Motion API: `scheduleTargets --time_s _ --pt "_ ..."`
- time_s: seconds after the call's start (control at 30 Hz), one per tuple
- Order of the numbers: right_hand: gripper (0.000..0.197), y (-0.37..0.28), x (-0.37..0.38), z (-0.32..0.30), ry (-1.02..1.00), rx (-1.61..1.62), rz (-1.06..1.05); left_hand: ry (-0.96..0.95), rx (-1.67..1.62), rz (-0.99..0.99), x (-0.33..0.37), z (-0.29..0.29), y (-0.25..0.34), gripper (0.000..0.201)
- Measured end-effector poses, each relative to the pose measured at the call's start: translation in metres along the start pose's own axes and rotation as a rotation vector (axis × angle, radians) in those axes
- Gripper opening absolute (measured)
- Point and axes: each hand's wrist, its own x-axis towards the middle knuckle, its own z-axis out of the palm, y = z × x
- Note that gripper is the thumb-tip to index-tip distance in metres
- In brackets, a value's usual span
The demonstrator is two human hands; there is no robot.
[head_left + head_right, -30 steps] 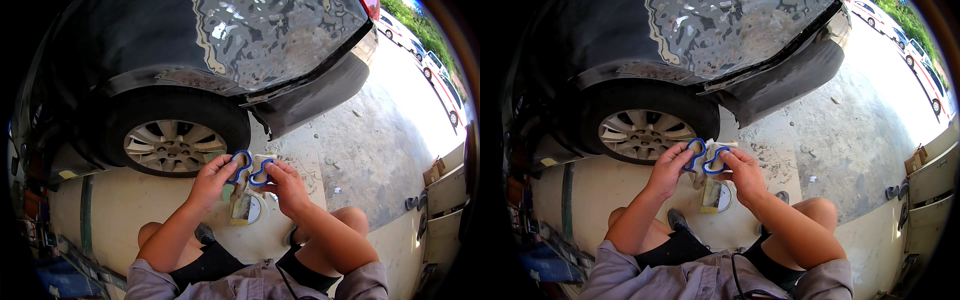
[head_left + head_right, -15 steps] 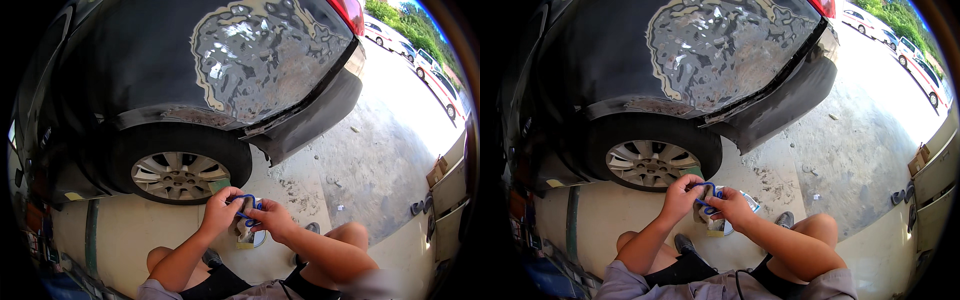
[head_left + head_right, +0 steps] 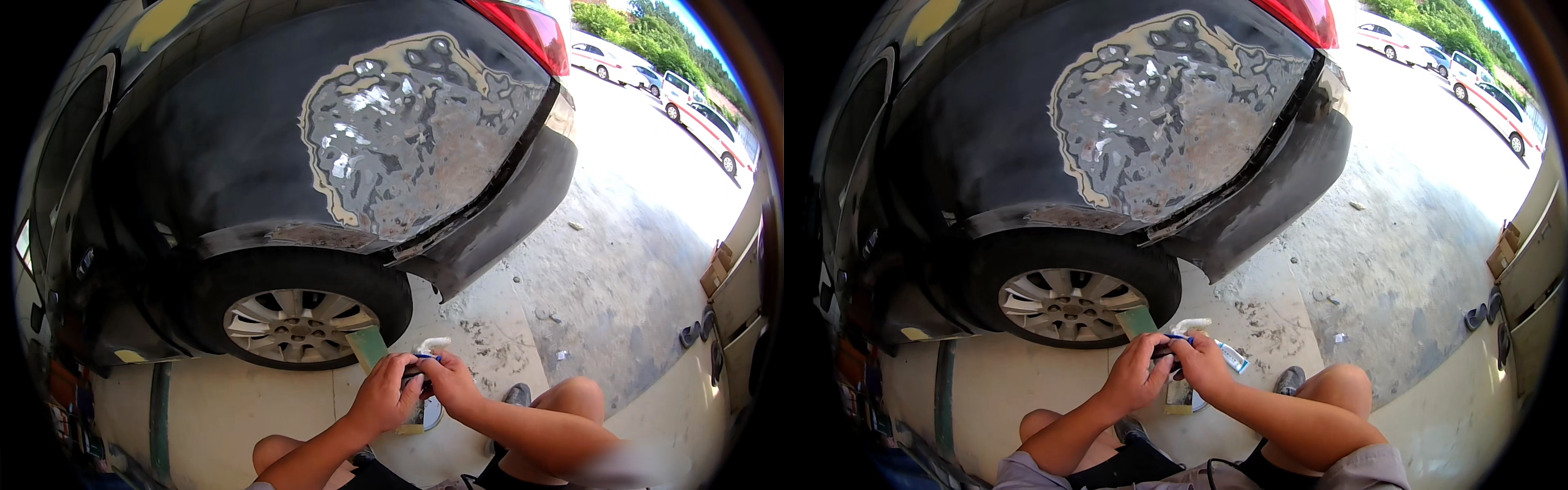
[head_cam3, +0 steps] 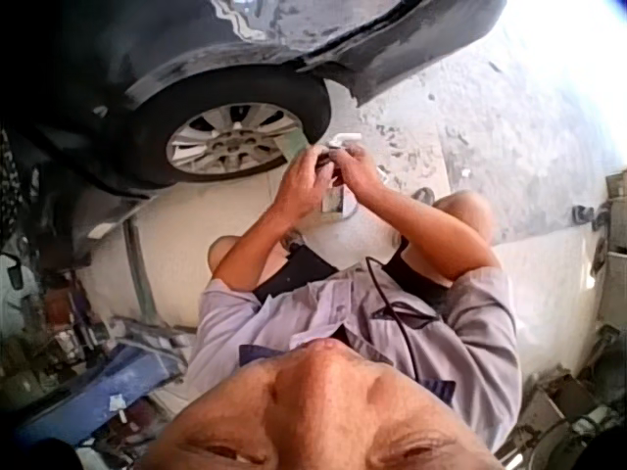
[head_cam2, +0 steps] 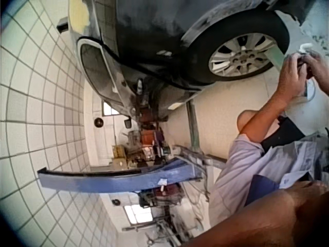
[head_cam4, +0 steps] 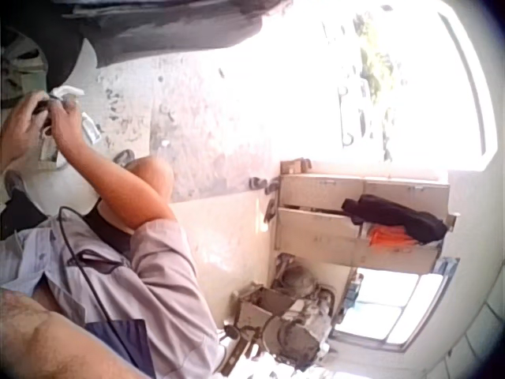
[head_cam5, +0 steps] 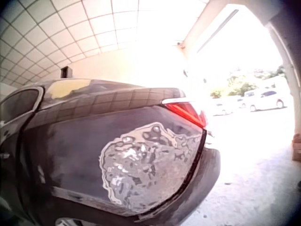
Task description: The person prepares and applies body filler to a damaged area on a car's rear bumper. They mix the filler with a hardener on a putty knife and spread it over the sanded surface using a scraper.
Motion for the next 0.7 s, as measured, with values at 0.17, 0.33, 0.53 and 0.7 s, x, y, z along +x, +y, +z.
scheduleTargets --time_s 0.17,0.33,0.53,0.7 --pt "0.022 -0.007 0.001 -0.001 0.15 -0.9 -0.674 -0.244 0.254 -0.002 -0.007 0.008 -0.028 0.039" --pt "0.024 0.0 -0.016 0.024 -0.133 -1.062 -0.832 -0.138 -1.126 -0.681 0.021 -0.024 -0.06 0.051" --pt "0.024 0.008 -0.029 0.038 -0.225 -0.977 -0.915 0.079 -1.312 -0.611 0.01 -0.002 -0.052 0.047" --pt "0.022 -0.001 -0.032 0.047 -0.358 -0.925 -1.105 0.226 -1.418 -0.531 -0.013 0.002 -0.081 0.033"
